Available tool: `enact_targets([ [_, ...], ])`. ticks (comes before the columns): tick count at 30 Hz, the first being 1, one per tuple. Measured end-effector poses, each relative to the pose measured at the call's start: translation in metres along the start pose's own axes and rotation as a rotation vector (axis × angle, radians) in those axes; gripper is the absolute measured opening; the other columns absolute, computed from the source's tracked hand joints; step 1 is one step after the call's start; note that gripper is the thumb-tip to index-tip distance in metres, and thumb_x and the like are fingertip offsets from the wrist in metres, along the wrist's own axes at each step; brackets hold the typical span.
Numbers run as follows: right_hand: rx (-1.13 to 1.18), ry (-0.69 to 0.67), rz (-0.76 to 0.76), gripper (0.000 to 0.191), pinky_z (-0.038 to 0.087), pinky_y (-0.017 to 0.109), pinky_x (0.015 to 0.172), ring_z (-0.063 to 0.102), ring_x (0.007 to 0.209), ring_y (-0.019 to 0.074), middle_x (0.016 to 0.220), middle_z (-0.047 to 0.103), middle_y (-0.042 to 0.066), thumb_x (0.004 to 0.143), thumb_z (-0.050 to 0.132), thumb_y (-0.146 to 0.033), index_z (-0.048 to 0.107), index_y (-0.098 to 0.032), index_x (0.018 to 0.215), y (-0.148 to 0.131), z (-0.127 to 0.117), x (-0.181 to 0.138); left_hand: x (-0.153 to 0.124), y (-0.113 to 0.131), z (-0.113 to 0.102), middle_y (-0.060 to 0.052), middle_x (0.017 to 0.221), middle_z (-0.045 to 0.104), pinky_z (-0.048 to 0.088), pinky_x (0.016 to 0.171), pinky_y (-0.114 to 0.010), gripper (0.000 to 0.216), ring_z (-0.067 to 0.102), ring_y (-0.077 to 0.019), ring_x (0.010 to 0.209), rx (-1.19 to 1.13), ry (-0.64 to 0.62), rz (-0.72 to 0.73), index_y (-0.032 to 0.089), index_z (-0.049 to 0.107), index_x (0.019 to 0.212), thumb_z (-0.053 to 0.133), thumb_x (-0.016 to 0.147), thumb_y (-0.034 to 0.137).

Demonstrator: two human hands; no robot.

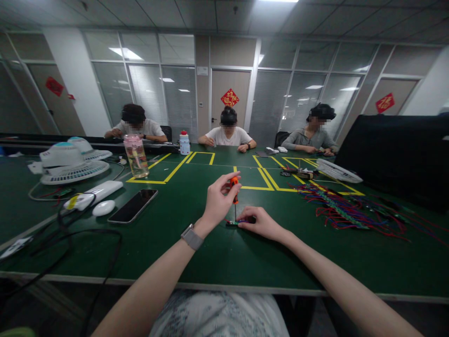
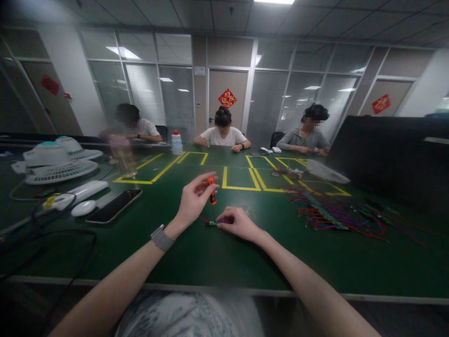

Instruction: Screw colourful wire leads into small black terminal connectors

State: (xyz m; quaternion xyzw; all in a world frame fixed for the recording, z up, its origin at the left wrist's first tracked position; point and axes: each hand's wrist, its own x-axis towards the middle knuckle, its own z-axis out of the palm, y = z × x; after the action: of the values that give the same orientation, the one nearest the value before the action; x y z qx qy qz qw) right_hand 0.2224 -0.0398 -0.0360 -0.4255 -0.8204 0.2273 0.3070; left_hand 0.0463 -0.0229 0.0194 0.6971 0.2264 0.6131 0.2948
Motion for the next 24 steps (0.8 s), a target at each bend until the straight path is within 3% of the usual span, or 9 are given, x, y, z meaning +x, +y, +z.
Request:
enact_targets([
  [2, -0.002, -0.001, -0.002, 0.016, 0.046, 0.027, 0.067, 0.058, 0.072, 0.0148, 0.081, 0.065, 0.004, 0.078, 0.070, -0.026, 0.076, -0.017, 0.090, 0.000, 0.000, 0.000, -0.001, 0.004, -0.001, -0.004, 0.095, 0.063, 0.055, 0.069, -0.024, 0.028, 0.063, -0.0139, 0.082, 0.123, 0.036, 0.075, 0.023, 0.068, 0.108, 0.069, 0.081, 0.030],
  [5, -0.009, -0.001, 0.001, 0.016, 0.046, 0.027, 0.068, 0.059, 0.074, 0.0152, 0.082, 0.066, 0.005, 0.078, 0.070, -0.026, 0.076, -0.017, 0.091, 0.000, 0.000, 0.000, -0.002, 0.008, -0.002, -0.002, 0.092, 0.055, 0.052, 0.074, -0.025, 0.027, 0.058, -0.0133, 0.083, 0.239, 0.034, 0.166, 0.024, 0.070, 0.106, 0.071, 0.080, 0.032],
  [11, -0.010, -0.004, -0.003, 0.017, 0.046, 0.027, 0.070, 0.060, 0.075, 0.0155, 0.082, 0.067, 0.005, 0.079, 0.069, -0.027, 0.076, -0.017, 0.091, -0.001, -0.001, 0.000, -0.004, 0.003, 0.001, -0.009, 0.125, 0.054, 0.051, 0.093, -0.033, 0.035, 0.060, -0.0174, 0.108, 0.067, -0.030, 0.118, 0.023, 0.058, 0.126, 0.036, 0.099, 0.027],
  [16, -0.006, -0.006, 0.007, 0.018, 0.047, 0.028, 0.069, 0.059, 0.073, 0.0151, 0.083, 0.067, 0.005, 0.079, 0.069, -0.028, 0.076, -0.017, 0.092, -0.002, -0.001, 0.000, -0.003, -0.002, 0.001, -0.010, 0.126, 0.060, 0.057, 0.083, -0.031, 0.035, 0.064, -0.0188, 0.104, -0.016, 0.003, 0.054, 0.022, 0.056, 0.128, 0.045, 0.095, 0.028],
  [21, -0.003, 0.000, 0.018, 0.017, 0.047, 0.028, 0.069, 0.059, 0.073, 0.0151, 0.081, 0.066, 0.005, 0.078, 0.069, -0.027, 0.076, -0.017, 0.090, -0.002, 0.000, -0.001, -0.003, 0.006, 0.000, -0.004, 0.094, 0.066, 0.053, 0.075, -0.027, 0.026, 0.062, -0.0156, 0.086, 0.213, 0.066, 0.138, 0.022, 0.067, 0.108, 0.067, 0.083, 0.025],
  [24, -0.013, 0.003, 0.007, 0.016, 0.046, 0.027, 0.068, 0.059, 0.073, 0.0153, 0.081, 0.066, 0.005, 0.079, 0.069, -0.027, 0.076, -0.017, 0.090, -0.003, -0.001, -0.001, -0.003, 0.011, -0.001, -0.005, 0.098, 0.061, 0.050, 0.082, -0.030, 0.029, 0.059, -0.0160, 0.090, 0.301, 0.037, 0.181, 0.022, 0.068, 0.110, 0.068, 0.081, 0.026],
])
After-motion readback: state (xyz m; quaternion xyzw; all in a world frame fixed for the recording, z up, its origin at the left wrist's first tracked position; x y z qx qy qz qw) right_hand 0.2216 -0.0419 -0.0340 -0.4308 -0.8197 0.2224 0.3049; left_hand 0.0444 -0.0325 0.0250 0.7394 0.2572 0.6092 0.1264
